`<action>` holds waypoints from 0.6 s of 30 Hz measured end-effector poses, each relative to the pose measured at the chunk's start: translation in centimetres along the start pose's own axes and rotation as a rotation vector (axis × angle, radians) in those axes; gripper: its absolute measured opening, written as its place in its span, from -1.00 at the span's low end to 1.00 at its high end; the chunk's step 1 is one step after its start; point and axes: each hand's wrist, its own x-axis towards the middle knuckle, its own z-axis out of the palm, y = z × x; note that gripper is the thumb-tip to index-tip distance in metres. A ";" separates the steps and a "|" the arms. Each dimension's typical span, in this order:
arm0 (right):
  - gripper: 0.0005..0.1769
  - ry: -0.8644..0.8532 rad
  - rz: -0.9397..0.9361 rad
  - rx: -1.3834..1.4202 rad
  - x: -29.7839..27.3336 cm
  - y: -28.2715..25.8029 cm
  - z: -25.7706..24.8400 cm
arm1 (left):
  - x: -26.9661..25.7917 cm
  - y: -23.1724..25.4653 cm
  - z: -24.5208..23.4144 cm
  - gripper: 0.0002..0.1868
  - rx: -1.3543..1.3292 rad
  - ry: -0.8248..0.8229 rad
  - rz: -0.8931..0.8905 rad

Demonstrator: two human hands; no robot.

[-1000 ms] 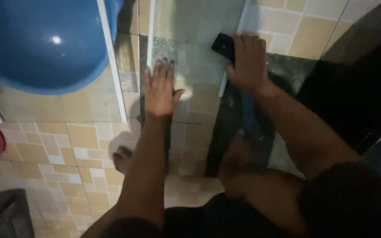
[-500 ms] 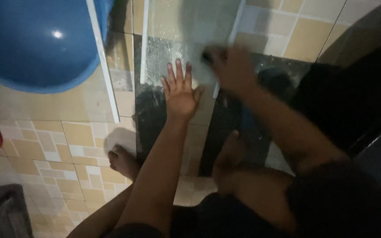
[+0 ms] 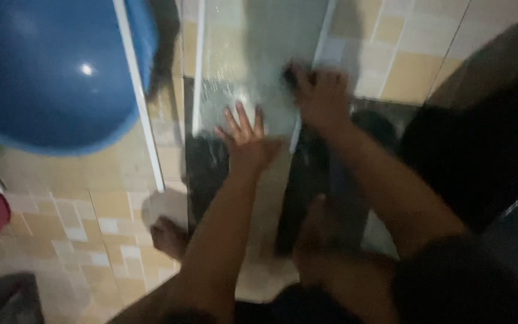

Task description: Scrubbing a transparent plastic refrigerator shelf on a tiled floor using a sponge and detergent.

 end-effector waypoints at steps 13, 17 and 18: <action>-0.46 -0.138 0.080 0.013 -2.1 -1.9 -0.6 | -1.1 -0.2 1.6 0.18 -0.005 0.005 0.018; -0.51 -0.119 -0.142 0.054 -0.6 -4.0 -4.5 | -1.3 -0.2 -0.7 0.14 0.003 0.042 0.006; -0.52 -0.125 -0.133 0.121 0.6 -4.4 -5.8 | -1.4 -0.4 -0.5 0.14 0.006 0.039 0.012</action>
